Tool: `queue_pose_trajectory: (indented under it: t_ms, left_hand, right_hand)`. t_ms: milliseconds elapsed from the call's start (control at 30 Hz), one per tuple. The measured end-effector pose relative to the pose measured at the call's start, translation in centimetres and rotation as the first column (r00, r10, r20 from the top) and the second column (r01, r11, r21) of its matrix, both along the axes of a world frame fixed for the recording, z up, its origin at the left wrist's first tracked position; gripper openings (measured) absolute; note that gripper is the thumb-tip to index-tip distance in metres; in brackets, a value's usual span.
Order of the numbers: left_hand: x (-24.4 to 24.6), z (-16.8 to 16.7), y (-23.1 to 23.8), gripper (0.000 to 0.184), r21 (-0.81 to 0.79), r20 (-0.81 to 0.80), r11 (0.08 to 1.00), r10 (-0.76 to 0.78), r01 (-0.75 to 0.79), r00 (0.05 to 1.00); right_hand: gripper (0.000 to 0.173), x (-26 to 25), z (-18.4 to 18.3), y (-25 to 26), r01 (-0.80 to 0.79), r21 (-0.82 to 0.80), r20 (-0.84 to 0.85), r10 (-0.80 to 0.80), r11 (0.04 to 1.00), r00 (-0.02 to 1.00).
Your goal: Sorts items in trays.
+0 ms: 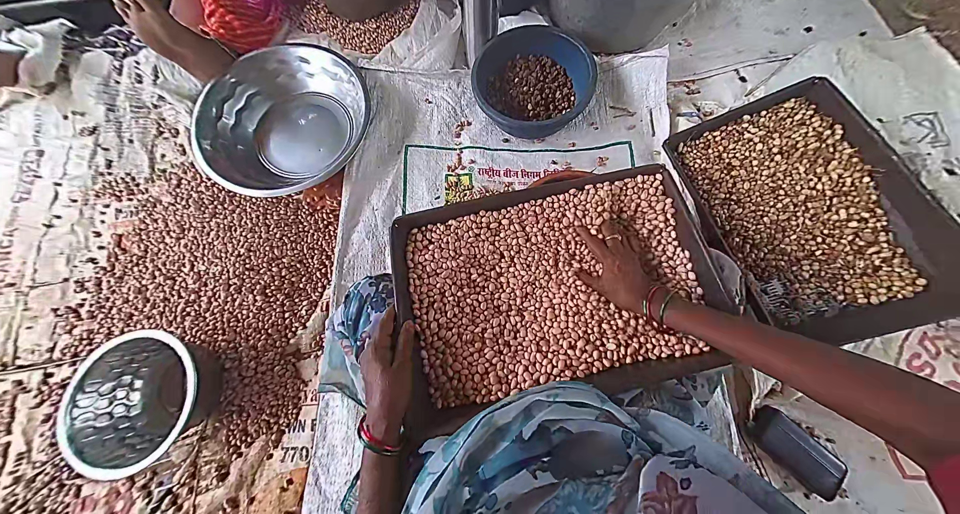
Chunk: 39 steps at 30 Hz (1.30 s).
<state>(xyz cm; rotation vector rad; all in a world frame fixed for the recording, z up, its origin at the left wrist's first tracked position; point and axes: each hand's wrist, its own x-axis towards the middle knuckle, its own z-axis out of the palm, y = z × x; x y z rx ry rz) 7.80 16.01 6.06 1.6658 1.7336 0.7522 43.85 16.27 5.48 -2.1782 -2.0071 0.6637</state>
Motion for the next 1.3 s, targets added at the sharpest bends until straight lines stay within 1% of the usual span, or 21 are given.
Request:
queue_pose_trajectory:
  t_ms: [67,133,167,233,300,400,500,533,600,633,667,733,767,833,933,1000,1100,1167,1200,1233,1300]
  left_hand:
    - [0.1,0.1,0.2,0.045,0.015,-0.018,1.0,-0.007,0.008,1.0]
    - [0.0,0.0,0.2,0.044,0.031,-0.032,0.999,-0.014,0.015,0.999]
    - [-0.1,-0.1,0.3,0.044,0.035,-0.039,0.999,-0.014,0.015,0.999]
    - [-0.3,-0.3,0.2,0.044,0.029,-0.041,0.999,-0.012,0.013,0.999]
    - [-0.3,-0.4,0.1,0.044,0.014,-0.027,1.0,-0.007,0.007,1.0]
    - [-0.2,-0.5,-0.1,0.042,0.007,-0.012,1.0,0.012,-0.012,1.0]
    - [-0.3,-0.6,-0.2,0.042,0.01,-0.012,1.0,0.018,-0.018,1.0]
    - [-0.2,-0.5,-0.2,0.042,0.009,-0.012,1.0,0.017,-0.017,1.0]
    - [0.1,-0.2,0.1,0.043,-0.005,-0.015,1.0,0.015,-0.015,1.0]
    - [0.2,0.0,0.2,0.044,-0.006,-0.027,1.0,0.013,-0.013,1.0]
    - [0.2,0.2,0.3,0.044,0.002,-0.045,1.0,0.005,-0.005,0.999]
    - [0.1,0.3,0.8,0.043,0.027,-0.084,0.999,-0.024,0.026,0.996]
    - [0.2,0.3,1.2,0.043,0.032,-0.091,0.999,-0.036,0.04,0.995]
    - [0.1,0.1,1.6,0.042,0.046,-0.094,0.997,-0.05,0.055,0.994]
    - [-0.2,-0.4,1.5,0.041,0.041,-0.086,0.999,-0.031,0.035,0.996]
    - [-0.2,-0.5,1.0,0.042,0.028,-0.066,1.0,-0.012,0.014,0.998]
    - [-0.1,-0.7,0.6,0.042,0.016,-0.037,1.0,0.004,-0.004,0.999]
    - [-0.1,-0.9,0.6,0.042,0.005,-0.025,1.0,0.017,-0.017,1.0]
    - [-0.1,-0.9,0.6,0.042,0.011,-0.023,1.0,0.021,-0.02,1.0]
    - [-0.1,-0.8,0.6,0.042,0.032,-0.036,0.999,0.021,-0.02,0.999]
    - [-0.3,-0.3,0.3,0.042,0.122,-0.129,0.992,-0.005,0.021,0.992]
  right_hand:
    - [0.065,-3.3,0.2,2.0,-0.007,-0.019,-0.111,0.005,1.0,0.994]
    - [0.055,-6.9,0.5,3.2,-0.072,-0.068,-0.21,0.056,0.995,0.976]
    - [0.049,-8.8,1.0,3.3,-0.134,-0.112,-0.25,0.102,0.985,0.963]
    - [0.046,-11.8,2.2,2.5,-0.297,-0.228,-0.312,0.219,0.927,0.924]
    - [0.042,-12.3,3.2,0.6,-0.441,-0.264,-0.337,0.346,0.858,0.876]
    - [0.035,-8.6,3.9,-2.6,-0.485,-0.249,-0.299,0.409,0.839,0.862]
    - [0.032,-2.4,4.0,-4.6,-0.363,-0.274,-0.158,0.331,0.89,0.93]
    - [0.033,-0.2,3.5,-5.0,-0.303,-0.233,-0.08,0.293,0.924,0.953]
    - [0.042,3.5,1.5,-4.8,-0.223,-0.014,0.056,0.224,0.975,0.973]
    - [0.052,4.5,0.7,-3.9,-0.209,0.056,0.087,0.204,0.976,0.975]
    - [0.062,4.6,0.0,-2.8,-0.198,0.072,0.104,0.19,0.978,0.976]
    - [0.073,2.3,-0.7,-0.1,-0.187,0.077,0.048,0.184,0.979,0.982]
    - [0.072,0.6,-1.1,1.3,-0.195,0.107,-0.011,0.198,0.975,0.98]
    - [0.061,-3.9,-1.4,3.5,-0.227,0.134,-0.127,0.244,0.965,0.961]
    - [0.047,-10.6,-0.1,4.5,-0.322,0.016,-0.232,0.317,0.946,0.92]
    - [0.042,-12.4,0.7,3.4,-0.455,-0.051,-0.307,0.419,0.889,0.854]
    - [0.033,-10.0,0.9,0.7,-0.657,-0.049,-0.382,0.594,0.752,0.708]
    - [0.028,-6.5,1.5,-0.8,-0.689,-0.098,-0.336,0.627,0.718,0.703]
    - [0.028,-4.6,2.1,-1.2,-0.658,-0.146,-0.266,0.612,0.738,0.745]
    - [0.029,-2.6,2.7,-1.5,-0.591,-0.16,-0.17,0.568,0.79,0.805]
    - [0.033,1.5,3.9,-2.1,-0.437,-0.053,0.004,0.438,0.898,0.899]
